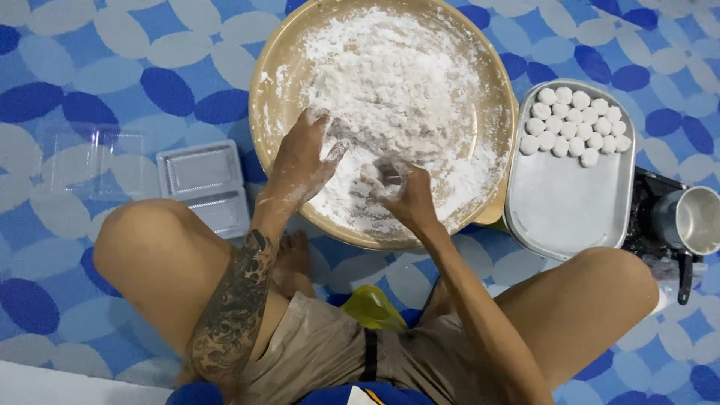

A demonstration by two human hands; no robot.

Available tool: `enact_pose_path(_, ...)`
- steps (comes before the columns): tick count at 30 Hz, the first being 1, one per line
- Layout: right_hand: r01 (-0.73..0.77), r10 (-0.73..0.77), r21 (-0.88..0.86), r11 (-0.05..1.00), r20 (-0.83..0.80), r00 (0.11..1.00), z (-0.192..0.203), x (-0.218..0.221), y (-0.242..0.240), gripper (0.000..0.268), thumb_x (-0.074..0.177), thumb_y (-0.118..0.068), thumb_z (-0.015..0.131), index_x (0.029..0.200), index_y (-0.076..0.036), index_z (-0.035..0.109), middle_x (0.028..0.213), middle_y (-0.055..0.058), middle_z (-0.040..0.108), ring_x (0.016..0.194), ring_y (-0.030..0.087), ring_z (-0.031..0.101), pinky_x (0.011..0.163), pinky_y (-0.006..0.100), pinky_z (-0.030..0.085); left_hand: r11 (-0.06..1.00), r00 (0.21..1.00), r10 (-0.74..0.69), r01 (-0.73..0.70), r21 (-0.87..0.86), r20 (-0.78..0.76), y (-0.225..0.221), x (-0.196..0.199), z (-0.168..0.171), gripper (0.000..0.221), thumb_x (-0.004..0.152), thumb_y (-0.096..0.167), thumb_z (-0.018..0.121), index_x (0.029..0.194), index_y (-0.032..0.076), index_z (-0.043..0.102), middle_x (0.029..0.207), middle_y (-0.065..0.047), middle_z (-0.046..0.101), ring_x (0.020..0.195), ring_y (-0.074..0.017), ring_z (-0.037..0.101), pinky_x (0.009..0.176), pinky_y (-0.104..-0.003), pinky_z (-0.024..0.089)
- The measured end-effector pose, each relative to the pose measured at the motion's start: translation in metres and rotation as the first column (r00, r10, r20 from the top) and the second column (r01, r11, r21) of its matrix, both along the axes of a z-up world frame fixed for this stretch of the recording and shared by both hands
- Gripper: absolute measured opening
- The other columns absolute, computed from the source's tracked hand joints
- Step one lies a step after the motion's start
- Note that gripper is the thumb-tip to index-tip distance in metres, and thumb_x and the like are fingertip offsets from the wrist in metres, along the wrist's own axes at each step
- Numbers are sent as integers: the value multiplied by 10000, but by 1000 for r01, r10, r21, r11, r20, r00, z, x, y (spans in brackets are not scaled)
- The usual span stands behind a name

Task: The person is pinching off small pieces of dough from a large bowl, rolling them into balls between their palms, and placing them onto a metal tray.

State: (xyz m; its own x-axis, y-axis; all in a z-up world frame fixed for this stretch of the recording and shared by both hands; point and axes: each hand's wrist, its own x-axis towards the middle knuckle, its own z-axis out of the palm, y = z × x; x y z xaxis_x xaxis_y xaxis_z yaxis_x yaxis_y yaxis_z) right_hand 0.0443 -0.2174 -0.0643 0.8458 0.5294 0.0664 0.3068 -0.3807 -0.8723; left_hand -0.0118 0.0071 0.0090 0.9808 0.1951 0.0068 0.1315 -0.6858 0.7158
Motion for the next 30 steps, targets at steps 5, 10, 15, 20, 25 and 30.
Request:
enact_pose_path(5,-52,167,-330,943,330,929,-48,-1,21,179,746,-10,772,922,-16,736,897,172,714,925,382,682,812,456,564,1000,1000,8,-8,21,-24,5,2,-11,403,932,211,701,1268,-1,631,1295,-292,567,1165,-514,603,975,-583,513)
enact_pose_path(10,-39,305,-535,844,419,855,-52,-8,21,205,749,84,713,903,-37,771,933,92,700,935,292,673,806,364,585,1000,1000,-1,1,13,-16,5,2,-15,411,943,191,685,1275,-41,617,1283,-325,562,1141,-536,607,960,-609,516)
enact_pose_path(15,-62,351,-518,853,481,803,-51,-9,23,151,796,97,687,867,-16,759,975,135,692,987,335,655,814,352,564,1000,1000,-7,7,17,-28,6,0,-13,400,947,188,667,1289,-17,626,1302,-316,557,1157,-541,593,956,-628,513)
enact_pose_path(20,-41,160,-505,862,195,968,-80,22,10,352,678,25,818,1019,-29,747,964,151,683,967,384,667,903,483,538,1000,997,9,-10,-12,-75,3,-5,-9,503,943,203,670,1379,-14,543,1316,-310,534,1172,-554,575,977,-630,493)
enact_pose_path(25,-7,0,-418,909,-18,1000,13,-2,13,424,803,-115,778,1187,-38,612,887,158,723,888,413,721,846,574,525,999,995,32,-34,-25,-94,6,-10,-8,513,948,238,669,1412,66,531,1329,-266,536,1192,-518,576,986,-603,497)
enact_pose_path(30,-88,191,-524,847,145,971,11,-3,-2,193,803,-106,780,976,-21,771,1145,189,673,1040,441,668,886,534,571,999,997,27,-29,-28,-75,5,-5,-7,505,954,231,670,1401,40,531,1294,-289,543,1174,-539,582,986,-607,497)
